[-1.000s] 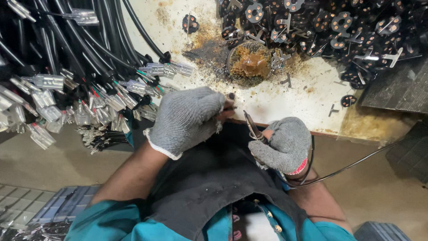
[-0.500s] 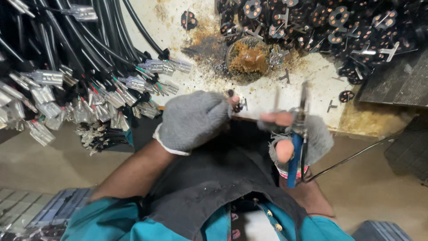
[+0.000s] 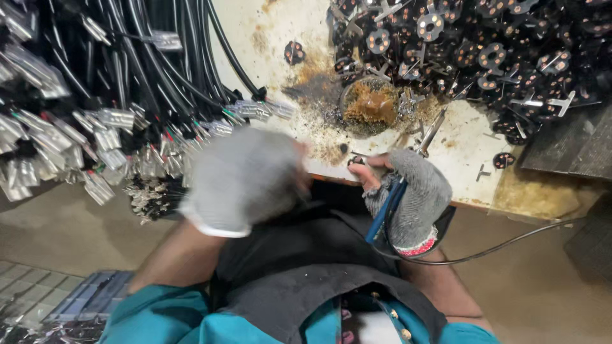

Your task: The person solders wires onto lamp socket components at a cluttered workbench. They hold a wire against a component with one hand, dip or touch it with a soldering iron, then set the finished piece aside and pick up the next wire and component, repeating the process.

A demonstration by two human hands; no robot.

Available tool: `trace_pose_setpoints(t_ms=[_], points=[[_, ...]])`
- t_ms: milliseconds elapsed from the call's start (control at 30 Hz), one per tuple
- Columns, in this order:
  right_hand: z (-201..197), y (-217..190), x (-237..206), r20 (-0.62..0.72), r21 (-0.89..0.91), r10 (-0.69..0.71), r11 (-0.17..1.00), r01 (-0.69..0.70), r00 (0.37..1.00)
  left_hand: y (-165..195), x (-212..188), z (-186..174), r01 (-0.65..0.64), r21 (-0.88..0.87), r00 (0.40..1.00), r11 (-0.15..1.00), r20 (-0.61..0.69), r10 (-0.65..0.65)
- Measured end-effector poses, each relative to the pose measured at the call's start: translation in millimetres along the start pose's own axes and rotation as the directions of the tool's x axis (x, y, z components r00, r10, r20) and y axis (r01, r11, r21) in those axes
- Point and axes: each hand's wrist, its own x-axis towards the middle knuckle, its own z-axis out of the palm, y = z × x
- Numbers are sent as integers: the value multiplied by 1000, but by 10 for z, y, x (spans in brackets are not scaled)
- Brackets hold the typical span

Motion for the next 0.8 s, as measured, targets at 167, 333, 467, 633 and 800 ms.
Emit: trace_pose_setpoints(t_ms=[167, 333, 467, 633, 800], points=[[-30, -6, 37, -26, 25, -100, 995, 100, 995, -278, 277, -425, 113, 622, 964, 775, -257, 66], [-26, -26, 89, -47, 43, -160, 986, 162, 986, -371, 483, -250, 97, 732, 984, 674, -172, 45], [-77, -92, 110, -80, 80, -153, 984, 159, 985, -33, 382, -479, 229, 81, 923, 970, -335, -190], [-249, -71, -215, -5, 594, 269, 775, -214, 963, 263, -105, -518, -119, -121, 954, 985, 259, 147], [-277, 267, -565, -9, 841, 147, 536, -72, 989, -10, -281, 10, -147, -667, 805, 731, 348, 480]])
